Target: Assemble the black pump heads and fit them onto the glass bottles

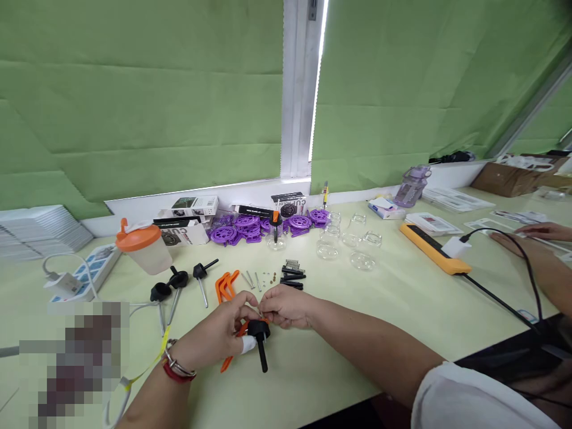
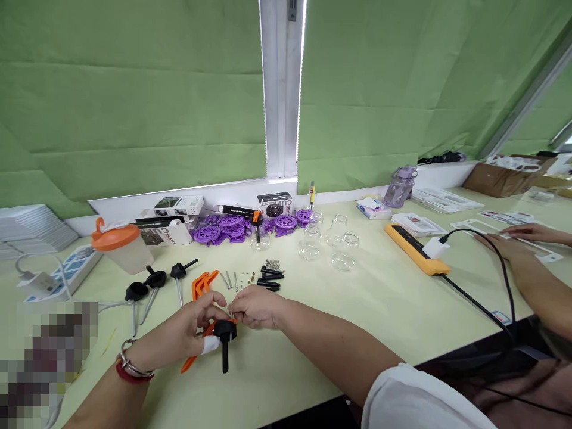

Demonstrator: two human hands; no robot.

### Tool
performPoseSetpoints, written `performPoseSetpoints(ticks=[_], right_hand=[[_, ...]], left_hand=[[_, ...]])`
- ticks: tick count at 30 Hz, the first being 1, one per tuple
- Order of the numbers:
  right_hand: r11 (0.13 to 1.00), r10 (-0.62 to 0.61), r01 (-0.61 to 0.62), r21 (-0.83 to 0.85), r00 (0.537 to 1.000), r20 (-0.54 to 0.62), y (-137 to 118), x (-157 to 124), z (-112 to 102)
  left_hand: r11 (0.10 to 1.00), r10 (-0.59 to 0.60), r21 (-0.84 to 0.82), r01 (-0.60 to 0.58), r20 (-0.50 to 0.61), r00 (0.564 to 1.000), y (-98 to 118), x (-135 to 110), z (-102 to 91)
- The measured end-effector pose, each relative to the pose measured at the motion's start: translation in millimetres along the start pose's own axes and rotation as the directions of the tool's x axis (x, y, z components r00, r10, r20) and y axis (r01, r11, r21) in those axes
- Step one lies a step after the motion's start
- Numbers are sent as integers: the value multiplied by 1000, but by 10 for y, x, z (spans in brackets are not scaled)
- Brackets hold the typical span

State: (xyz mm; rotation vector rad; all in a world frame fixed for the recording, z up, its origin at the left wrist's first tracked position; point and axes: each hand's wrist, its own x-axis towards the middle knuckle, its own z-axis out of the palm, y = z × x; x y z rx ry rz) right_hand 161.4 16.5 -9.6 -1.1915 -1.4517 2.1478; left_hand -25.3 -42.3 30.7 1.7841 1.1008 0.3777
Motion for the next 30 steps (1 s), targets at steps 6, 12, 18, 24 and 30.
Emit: performPoseSetpoints(ticks=[6, 12, 18, 24, 30], right_hand=[[992, -109, 115, 47, 986, -126, -164, 168, 131], [943, -326, 280, -178, 882, -339, -327, 397, 177], [60, -655, 191, -980, 748, 106, -146, 542, 109], [-275, -526, 150, -950, 804, 279, -28, 568, 125], [394, -632, 281, -875, 774, -36, -128, 474, 198]], left_hand=[[991, 76, 113, -73, -23, 997, -19, -84, -174], [994, 95, 45, -99, 83, 992, -33, -198, -307], [993, -73, -116, 28, -410, 909, -308, -139, -510], [982, -176, -64, 179, -666, 725, -571, -44, -582], [981, -77, 93, 170, -616, 784, -525, 3, -487]])
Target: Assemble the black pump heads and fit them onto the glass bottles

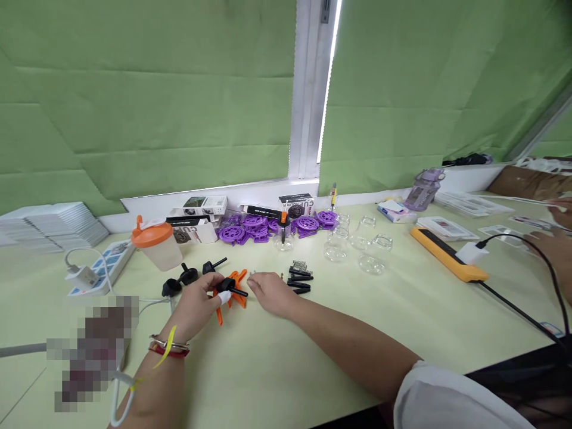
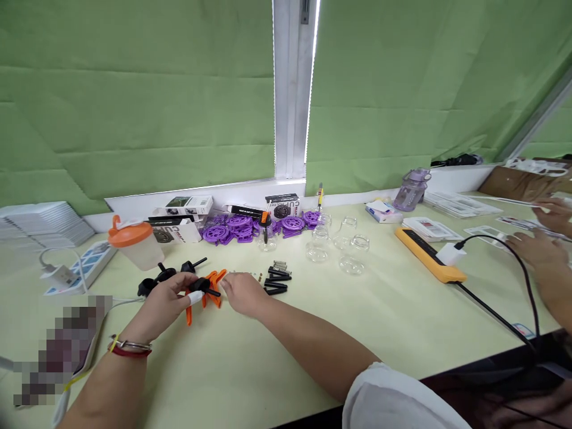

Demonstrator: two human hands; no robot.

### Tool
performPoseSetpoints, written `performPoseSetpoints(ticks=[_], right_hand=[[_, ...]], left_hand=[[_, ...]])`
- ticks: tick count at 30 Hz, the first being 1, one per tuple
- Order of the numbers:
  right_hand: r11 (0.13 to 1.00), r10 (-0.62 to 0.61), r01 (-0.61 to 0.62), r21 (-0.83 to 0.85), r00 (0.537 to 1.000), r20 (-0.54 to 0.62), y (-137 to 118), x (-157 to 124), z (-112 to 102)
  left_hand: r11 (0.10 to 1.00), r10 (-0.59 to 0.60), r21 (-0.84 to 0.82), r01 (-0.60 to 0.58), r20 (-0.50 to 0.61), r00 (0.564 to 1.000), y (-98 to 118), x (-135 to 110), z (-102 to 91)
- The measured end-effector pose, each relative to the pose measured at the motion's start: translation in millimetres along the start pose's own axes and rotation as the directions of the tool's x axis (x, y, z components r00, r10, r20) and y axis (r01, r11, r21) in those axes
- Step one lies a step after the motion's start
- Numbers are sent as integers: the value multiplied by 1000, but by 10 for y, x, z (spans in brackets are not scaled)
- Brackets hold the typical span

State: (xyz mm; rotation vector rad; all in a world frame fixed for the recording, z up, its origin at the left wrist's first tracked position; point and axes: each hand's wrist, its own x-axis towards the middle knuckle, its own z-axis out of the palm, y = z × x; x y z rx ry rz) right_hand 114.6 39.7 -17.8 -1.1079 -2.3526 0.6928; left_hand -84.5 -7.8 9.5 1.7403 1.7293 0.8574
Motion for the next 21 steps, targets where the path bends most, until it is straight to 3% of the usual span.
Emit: performPoseSetpoints(ticks=[2, 4, 6, 10, 15, 18, 21], right_hand=[[913, 140, -159, 376, 987, 78, -53, -10, 6], [741, 206, -278, 611, 960, 187, -94, -22, 19], [608, 261, -323, 725, 944, 202, -114, -31, 14], [454, 429, -259, 852, 902, 46, -72, -22, -113], [396, 527, -148, 906, 845, -92, 66, -14, -378], [396, 511, -100, 913, 850, -128, 134, -35, -481], [390, 497, -78, 917, 857, -139, 175, -56, -532]], left_hand=[[998, 39, -57, -36, 39, 998, 47, -9, 47], [991, 56, -128, -46, 79, 995, 80, -12, 90], [980, 55, -194, -36, 97, 994, 85, -9, 113], [989, -5, -150, 3, -12, 1000, -3, 26, 89], [952, -137, 230, 204, -275, 952, -116, 176, 92], [864, -98, 446, 232, -304, 948, -89, 302, 162], [817, -81, 531, 226, -284, 956, -43, 396, 249]])
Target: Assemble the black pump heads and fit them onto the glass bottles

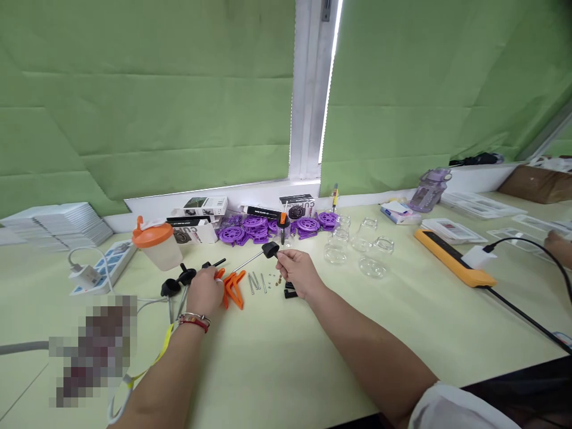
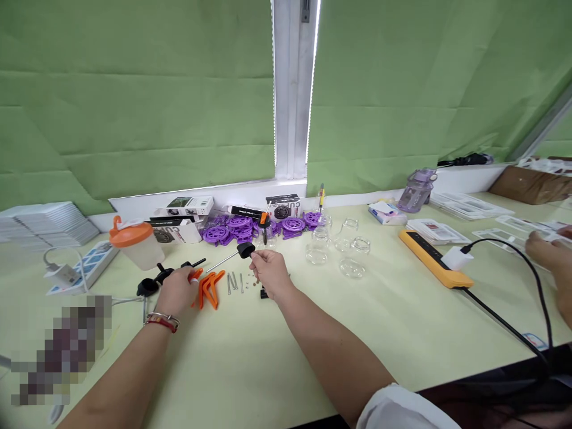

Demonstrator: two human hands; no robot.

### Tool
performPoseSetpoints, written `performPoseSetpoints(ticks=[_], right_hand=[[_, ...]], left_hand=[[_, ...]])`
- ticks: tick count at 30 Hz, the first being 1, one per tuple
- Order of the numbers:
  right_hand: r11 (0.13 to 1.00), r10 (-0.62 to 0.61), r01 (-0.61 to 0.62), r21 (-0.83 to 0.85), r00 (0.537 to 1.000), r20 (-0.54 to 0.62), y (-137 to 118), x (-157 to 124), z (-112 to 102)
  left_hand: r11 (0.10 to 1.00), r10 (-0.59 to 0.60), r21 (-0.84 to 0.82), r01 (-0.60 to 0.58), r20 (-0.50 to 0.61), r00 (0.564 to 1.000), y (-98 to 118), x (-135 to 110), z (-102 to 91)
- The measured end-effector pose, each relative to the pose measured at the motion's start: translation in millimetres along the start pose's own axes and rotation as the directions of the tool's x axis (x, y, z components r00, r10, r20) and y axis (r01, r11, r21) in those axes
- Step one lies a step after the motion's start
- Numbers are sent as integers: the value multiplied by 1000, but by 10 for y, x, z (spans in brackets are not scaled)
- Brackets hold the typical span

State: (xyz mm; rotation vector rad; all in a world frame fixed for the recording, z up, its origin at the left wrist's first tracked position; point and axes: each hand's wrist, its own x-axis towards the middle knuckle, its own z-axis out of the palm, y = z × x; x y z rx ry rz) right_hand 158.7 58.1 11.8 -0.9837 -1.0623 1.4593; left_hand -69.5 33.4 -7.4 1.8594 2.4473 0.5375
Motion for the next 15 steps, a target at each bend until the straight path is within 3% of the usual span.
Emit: performPoseSetpoints(ticks=[11, 15], right_hand=[[999, 26, -24, -38, 998, 50, 22, -10, 12], [997, 49, -44, -66, 997, 68, 56, -30, 30]], left_hand=[[998, 57, 9, -58, 51, 997, 42, -25, 94], [996, 79, -33, -79, 8, 997, 17, -74, 71]])
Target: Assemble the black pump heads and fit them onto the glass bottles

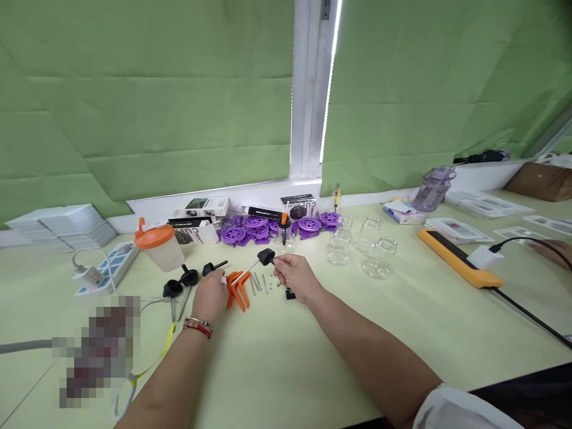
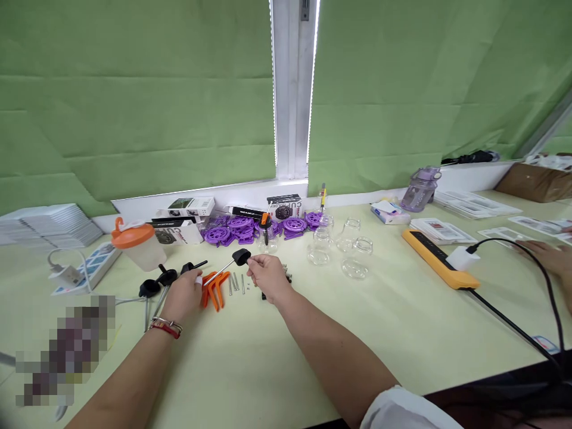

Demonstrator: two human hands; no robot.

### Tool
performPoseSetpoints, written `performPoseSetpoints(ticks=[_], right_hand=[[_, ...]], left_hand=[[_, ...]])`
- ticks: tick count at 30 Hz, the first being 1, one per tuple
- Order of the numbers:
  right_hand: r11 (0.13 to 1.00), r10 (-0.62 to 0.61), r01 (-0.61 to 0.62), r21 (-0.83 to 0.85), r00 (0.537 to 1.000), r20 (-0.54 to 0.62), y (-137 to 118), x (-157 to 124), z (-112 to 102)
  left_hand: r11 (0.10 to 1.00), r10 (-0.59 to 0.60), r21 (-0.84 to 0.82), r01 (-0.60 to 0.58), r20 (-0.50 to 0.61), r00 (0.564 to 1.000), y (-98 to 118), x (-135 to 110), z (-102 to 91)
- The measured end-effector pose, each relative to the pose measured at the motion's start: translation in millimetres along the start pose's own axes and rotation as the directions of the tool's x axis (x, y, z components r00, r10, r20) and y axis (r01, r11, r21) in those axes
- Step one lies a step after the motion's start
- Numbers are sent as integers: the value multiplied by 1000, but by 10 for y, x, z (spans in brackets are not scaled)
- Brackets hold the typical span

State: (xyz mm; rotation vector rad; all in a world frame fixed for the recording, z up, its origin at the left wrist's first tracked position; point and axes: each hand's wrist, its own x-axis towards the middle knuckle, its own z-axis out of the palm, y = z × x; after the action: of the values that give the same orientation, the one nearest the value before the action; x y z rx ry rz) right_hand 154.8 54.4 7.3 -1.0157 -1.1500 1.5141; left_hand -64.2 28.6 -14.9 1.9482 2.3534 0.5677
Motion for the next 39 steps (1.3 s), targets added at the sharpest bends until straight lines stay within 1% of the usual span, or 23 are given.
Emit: performPoseSetpoints(ticks=[2, 4, 5, 6, 7, 9, 10, 11, 13, 15, 17, 19, 21, 25, 29, 31, 32, 34, 35, 36, 37, 38, 39], right_hand=[[1000, 13, -13, -8, 1000, 16, 31, -18, 27], [1000, 28, -27, -11, 999, 45, 65, -47, 71], [999, 33, -32, -12, 997, 67, 80, -66, 96], [999, 36, -35, -10, 995, 90, 91, -86, 120], [999, 37, -37, -7, 993, 114, 96, -106, 141], [1000, 29, -30, 3, 989, 146, 89, -141, 166], [1000, 24, -26, 12, 988, 152, 77, -154, 169], [999, 23, -26, 20, 988, 152, 64, -163, 167], [999, 29, -34, 29, 989, 145, 40, -170, 153], [999, 41, -44, 24, 990, 137, 35, -164, 141], [998, 52, -54, 16, 989, 138, 53, -152, 137], [998, 62, -64, 7, 988, 141, 78, -138, 141], [998, 66, -67, 1, 987, 146, 92, -129, 147], [997, 76, -77, 6, 987, 139, 76, -125, 150], [997, 78, -76, -17, 988, 135, 93, -90, 117], [996, 46, -38, -85, 995, 86, 119, -17, 71], [990, 6, 1, -144, 999, 44, 127, 41, 38], [939, -148, 122, -322, 987, -56, 110, 197, -44], [881, -248, 187, -435, 965, -86, 81, 292, -90], [806, -335, 238, -542, 938, -86, 39, 393, -136], [713, -417, 288, -639, 907, -56, -13, 497, -180], [607, -467, 321, -727, 884, 1, -70, 599, -220], [517, -488, 316, -795, 872, 30, -127, 695, -254]], left_hand=[[997, 52, -56, -57, -73, 996, 41, -73, -26], [972, 149, -160, -172, -144, 978, 127, -173, -59], [958, 191, -193, -212, -122, 974, 177, -223, -76], [951, 228, -203, -232, -46, 973, 224, -267, -93], [957, 227, -189, -219, 20, 974, 258, -299, -110], [967, 194, -180, -179, 68, 979, 267, -316, -143], [970, 161, -192, -148, 57, 985, 234, -300, -157], [971, 108, -216, -100, 28, 994, 177, -269, -169], [962, -56, -270, 39, -55, 997, 8, -181, -180], [937, -238, -292, 193, -128, 963, -185, -83, -164], [925, -309, -268, 269, -123, 943, -348, 0, -120], [924, -327, -243, 295, -105, 939, -450, 60, -58], [925, -339, -209, 316, -86, 937, -495, 103, 4], [935, -338, -138, 327, -64, 939, -500, 148, 65], [953, -297, -80, 292, -56, 953, -487, 151, 48], [963, -266, -55, 263, -44, 963, -471, 142, 31], [968, -250, -31, 249, -34, 968, -458, 134, 21], [974, -221, 43, 221, -8, 975, -420, 114, -4], [974, -210, 86, 209, 4, 978, -396, 102, -20], [972, -201, 126, 198, 16, 979, -370, 89, -37], [969, -194, 159, 187, 25, 981, -344, 76, -57], [967, -187, 182, 179, 29, 982, -319, 63, -77], [964, -182, 201, 173, 27, 983, -295, 51, -98]])
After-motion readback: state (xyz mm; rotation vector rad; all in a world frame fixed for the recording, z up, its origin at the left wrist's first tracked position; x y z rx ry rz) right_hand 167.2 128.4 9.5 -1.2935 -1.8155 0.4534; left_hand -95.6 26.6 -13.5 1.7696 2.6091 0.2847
